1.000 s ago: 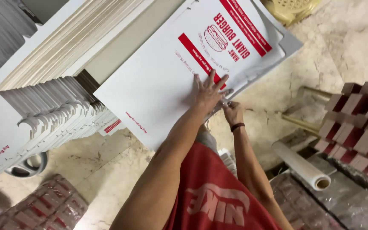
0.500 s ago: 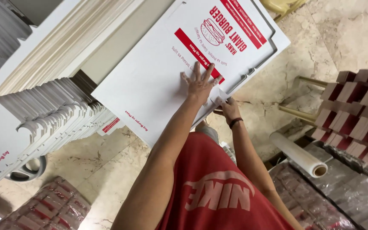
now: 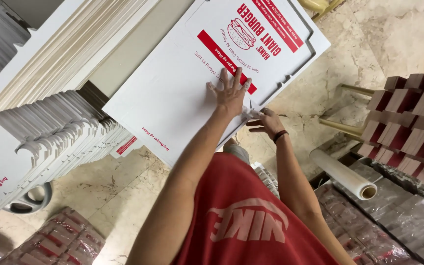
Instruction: Stripping waste material from die-cut cardboard sheets and stacking the resulting burger boxes.
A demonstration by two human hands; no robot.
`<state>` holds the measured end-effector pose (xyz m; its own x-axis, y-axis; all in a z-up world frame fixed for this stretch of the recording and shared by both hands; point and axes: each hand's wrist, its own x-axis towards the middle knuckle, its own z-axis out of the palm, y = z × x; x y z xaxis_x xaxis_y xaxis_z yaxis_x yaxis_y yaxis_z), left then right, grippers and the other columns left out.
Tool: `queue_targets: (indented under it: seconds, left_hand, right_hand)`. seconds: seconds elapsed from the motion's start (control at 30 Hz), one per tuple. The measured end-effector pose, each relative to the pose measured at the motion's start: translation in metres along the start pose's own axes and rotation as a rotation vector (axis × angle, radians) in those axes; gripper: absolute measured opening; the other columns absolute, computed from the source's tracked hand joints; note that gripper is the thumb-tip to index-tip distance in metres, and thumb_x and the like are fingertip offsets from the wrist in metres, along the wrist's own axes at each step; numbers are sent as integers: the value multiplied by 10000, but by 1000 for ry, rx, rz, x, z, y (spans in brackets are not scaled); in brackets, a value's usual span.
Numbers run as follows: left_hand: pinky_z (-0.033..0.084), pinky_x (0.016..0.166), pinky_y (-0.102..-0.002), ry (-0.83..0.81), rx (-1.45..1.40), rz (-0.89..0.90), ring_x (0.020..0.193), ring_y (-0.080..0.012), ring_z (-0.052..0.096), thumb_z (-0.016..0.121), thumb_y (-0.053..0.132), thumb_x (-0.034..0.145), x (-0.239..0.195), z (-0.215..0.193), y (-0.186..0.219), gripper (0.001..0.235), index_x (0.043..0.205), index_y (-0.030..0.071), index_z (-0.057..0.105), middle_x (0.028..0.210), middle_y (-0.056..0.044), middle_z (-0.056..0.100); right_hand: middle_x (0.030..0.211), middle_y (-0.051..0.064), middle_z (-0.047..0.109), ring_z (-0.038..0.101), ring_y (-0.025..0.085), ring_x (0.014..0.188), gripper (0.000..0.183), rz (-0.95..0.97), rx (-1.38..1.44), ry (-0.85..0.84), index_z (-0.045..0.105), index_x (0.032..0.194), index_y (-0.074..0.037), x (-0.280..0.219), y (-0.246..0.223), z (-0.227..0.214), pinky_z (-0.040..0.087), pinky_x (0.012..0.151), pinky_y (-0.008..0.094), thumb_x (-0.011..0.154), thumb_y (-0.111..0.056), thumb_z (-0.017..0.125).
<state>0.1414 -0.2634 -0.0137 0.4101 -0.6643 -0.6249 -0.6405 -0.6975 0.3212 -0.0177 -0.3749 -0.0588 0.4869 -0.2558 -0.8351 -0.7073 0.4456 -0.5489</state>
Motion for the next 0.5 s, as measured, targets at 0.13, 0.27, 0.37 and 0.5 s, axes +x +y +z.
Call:
queue_targets:
  seconds: [0.13,0.27,0.37,0.5]
  left_hand:
    - [267,991,-901,58,31,-139,1503,-573,-38,709,45,859,5,-9,19,1005,1635,391,171,1705,-136,-99]
    - [324,966,-889,76,73,-178,1508,-561,6,695,91,912,-14,-30,29,969,1621,442,135,1703,-134,-93]
    - [438,837,-855,541,420,-149,1524,-564,45,762,355,959,15,49,11,1106,1606,392,-134,1712,-159,-72]
    - [350,922,-901,113,34,-107,1510,-546,20,789,244,902,6,5,3,892,1617,376,273,1710,-105,-50]
  right_hand:
    - [681,174,690,682,297,600,444,-128,-349,69,648,795,-27,40,14,-18,561,580,443,932,-445,702]
    - [433,116,550,577,264,425,570,-576,-687,204,568,474,-89,44,32,-10,424,473,311,906,-398,776]
    - [454,50,632,649,206,461,619,-439,-588,129,635,457,-151,6,0,0,535,616,297,972,-482,730]
    - [681,255,701,731,313,564,464,-100,-229,-12,683,797,107,4,-19,-2,653,557,405,978,-318,728]
